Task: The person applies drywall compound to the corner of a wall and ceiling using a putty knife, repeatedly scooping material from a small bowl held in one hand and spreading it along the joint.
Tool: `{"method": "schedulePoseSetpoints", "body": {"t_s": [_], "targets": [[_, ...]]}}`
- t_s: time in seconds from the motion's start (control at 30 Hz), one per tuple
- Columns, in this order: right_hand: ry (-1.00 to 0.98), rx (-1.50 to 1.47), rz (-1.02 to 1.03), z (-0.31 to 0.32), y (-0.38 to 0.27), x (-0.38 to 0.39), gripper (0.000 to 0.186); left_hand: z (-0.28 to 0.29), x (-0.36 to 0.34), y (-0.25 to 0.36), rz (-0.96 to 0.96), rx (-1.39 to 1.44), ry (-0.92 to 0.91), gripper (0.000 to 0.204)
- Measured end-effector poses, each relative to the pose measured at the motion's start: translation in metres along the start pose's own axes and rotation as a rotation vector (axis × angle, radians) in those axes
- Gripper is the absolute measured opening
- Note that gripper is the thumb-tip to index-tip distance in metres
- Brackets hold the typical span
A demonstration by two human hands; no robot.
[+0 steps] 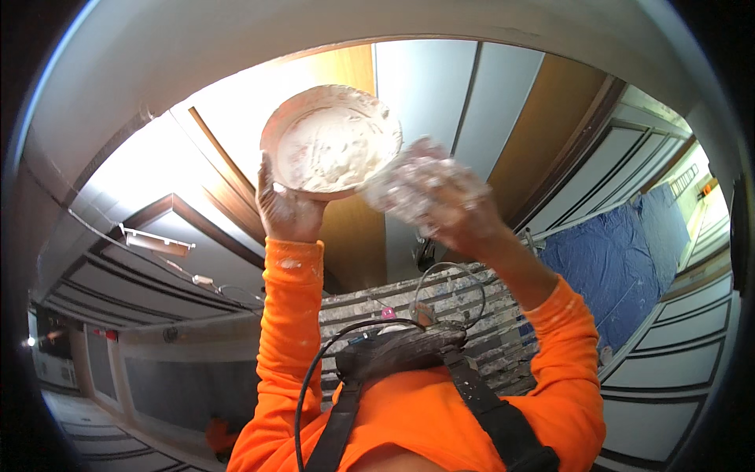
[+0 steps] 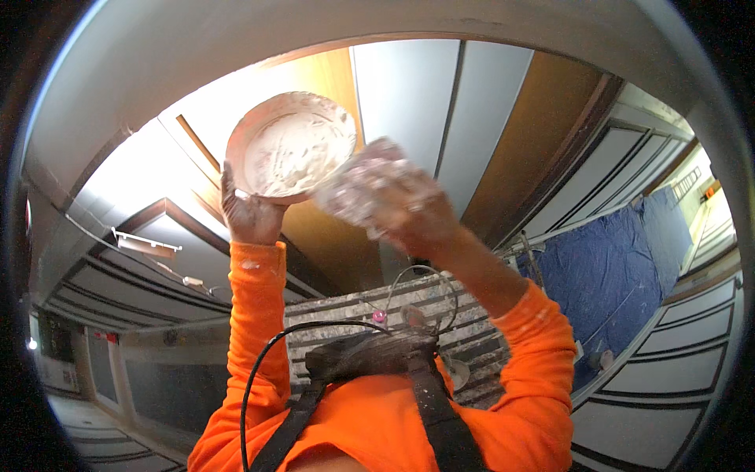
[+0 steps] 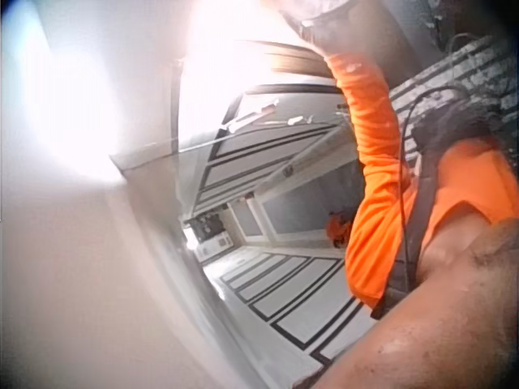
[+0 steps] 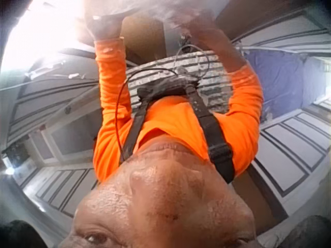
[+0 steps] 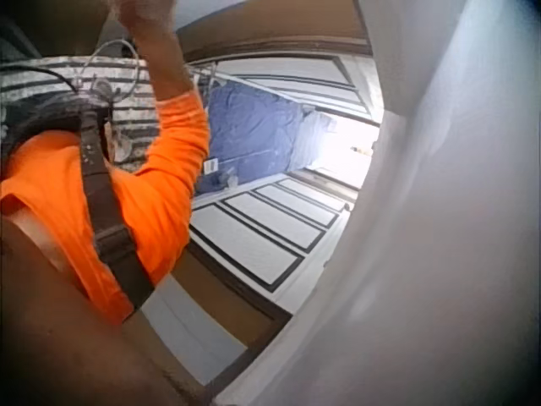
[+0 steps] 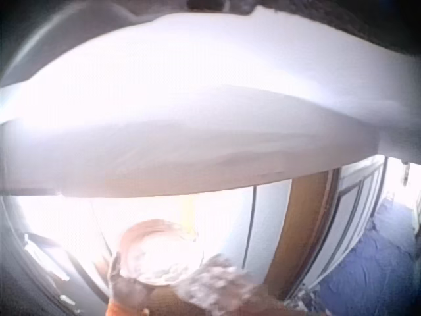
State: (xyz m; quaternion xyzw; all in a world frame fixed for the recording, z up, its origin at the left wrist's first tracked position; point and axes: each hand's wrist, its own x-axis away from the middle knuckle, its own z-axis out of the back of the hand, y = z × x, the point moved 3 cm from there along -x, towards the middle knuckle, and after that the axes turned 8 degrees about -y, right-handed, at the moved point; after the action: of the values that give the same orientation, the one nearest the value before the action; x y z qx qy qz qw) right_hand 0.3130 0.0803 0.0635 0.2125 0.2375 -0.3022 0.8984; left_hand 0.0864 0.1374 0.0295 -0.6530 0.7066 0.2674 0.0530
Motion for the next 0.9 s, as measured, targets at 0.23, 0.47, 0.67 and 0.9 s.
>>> {"method": "schedulePoseSetpoints", "body": {"t_s": [0.23, 0.47, 0.67, 0.9], "targets": [[-0.276, -0.028, -0.274, 0.039, 0.049, -0.012, 0.028, 0.002, 0.012, -0.024, -0.128, -0.246, 0.089, 0.059], [-1.033, 0.096, -0.157, 0.004, 0.006, -0.083, 0.015, -0.007, 0.024, -0.056, -0.308, -0.425, 0.199, 0.043], [-1.214, -0.783, -0.361, -0.033, 0.005, -0.106, 0.019, 0.014, 0.047, -0.062, -0.449, -0.719, 0.369, 0.044], [-0.683, -1.616, -0.514, -0.035, 0.103, -0.04, 0.019, 0.041, 0.037, -0.069, -0.278, -0.246, 0.184, 0.052]]}}
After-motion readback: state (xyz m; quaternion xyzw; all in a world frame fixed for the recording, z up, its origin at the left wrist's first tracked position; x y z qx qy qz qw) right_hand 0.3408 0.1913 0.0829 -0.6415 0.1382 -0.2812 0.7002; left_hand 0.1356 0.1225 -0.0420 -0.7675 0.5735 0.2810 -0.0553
